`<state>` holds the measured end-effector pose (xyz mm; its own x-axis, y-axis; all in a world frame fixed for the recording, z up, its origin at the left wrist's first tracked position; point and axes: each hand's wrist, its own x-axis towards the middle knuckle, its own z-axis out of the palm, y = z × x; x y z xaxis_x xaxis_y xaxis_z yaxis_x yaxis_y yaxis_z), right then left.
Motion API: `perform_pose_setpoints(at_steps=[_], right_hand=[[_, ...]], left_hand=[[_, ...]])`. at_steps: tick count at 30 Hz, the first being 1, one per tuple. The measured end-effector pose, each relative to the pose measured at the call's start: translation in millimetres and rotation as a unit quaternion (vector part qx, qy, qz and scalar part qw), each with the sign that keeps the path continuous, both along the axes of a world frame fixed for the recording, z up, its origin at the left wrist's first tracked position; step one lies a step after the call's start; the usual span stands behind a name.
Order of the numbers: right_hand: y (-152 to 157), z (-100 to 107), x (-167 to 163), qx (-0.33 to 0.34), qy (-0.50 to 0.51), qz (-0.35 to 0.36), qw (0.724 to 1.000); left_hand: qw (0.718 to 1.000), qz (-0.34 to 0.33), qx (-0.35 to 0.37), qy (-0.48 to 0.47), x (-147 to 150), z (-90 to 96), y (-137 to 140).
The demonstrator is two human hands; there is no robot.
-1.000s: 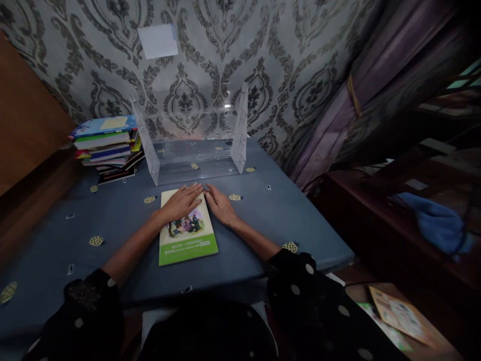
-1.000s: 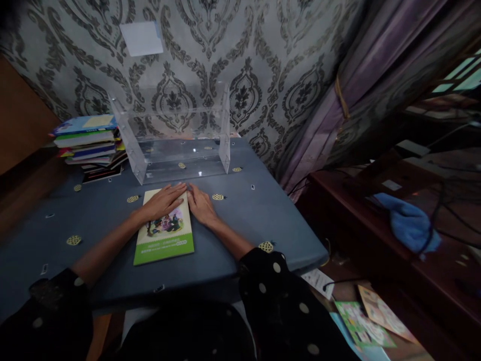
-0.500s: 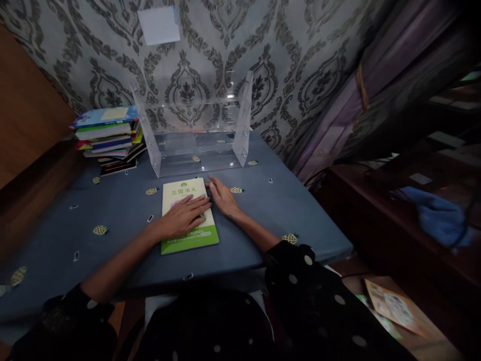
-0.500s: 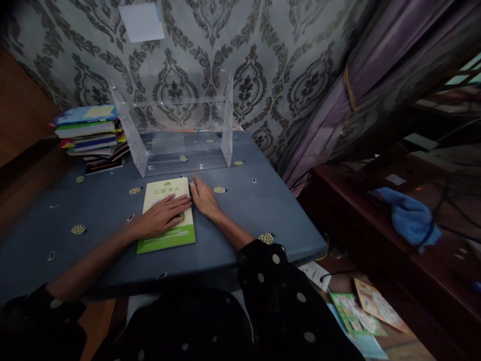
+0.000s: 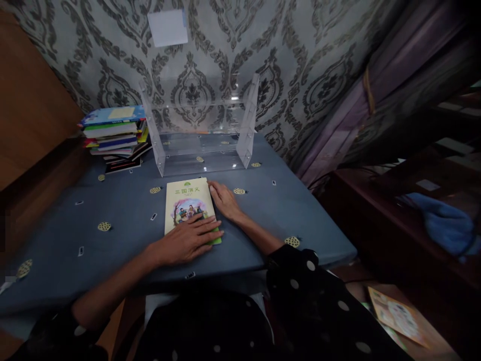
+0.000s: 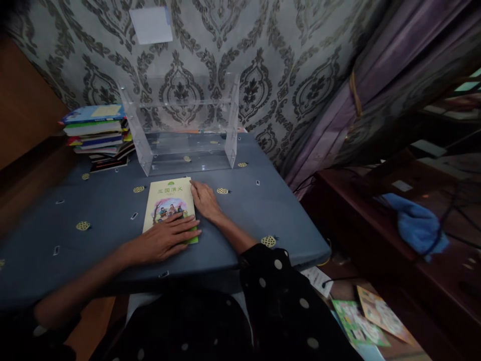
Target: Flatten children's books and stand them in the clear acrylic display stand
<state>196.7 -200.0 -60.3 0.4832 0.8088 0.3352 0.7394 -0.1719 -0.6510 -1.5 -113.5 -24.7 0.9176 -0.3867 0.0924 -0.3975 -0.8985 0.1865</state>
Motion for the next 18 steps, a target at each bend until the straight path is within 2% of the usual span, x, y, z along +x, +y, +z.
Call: perform_pose_setpoints(at_steps=[6, 10, 12, 14, 18], right_hand=[[0, -1, -4, -0.012, -0.048, 0.005, 0.999], [-4, 0, -11, 0.016, -0.088, 0.037, 0.995], [-5, 3, -16, 0.034, -0.099, 0.085, 0.991], [-4, 8, -21, 0.025, -0.098, 0.16, 0.982], [7, 24, -31, -0.059, -0.107, 0.305, 0.945]], left_hand=[[1.0, 0.002, 0.023, -0.012, -1, 1.4, -3], [0.999, -0.005, 0.035, -0.026, 0, 3.3, -4], [0.999, -0.008, 0.034, -0.033, -1, 3.3, -5], [0.999, -0.002, 0.03, -0.034, -1, 2.8, -6], [0.999, 0.019, 0.018, -0.03, -3, 1.2, -7]])
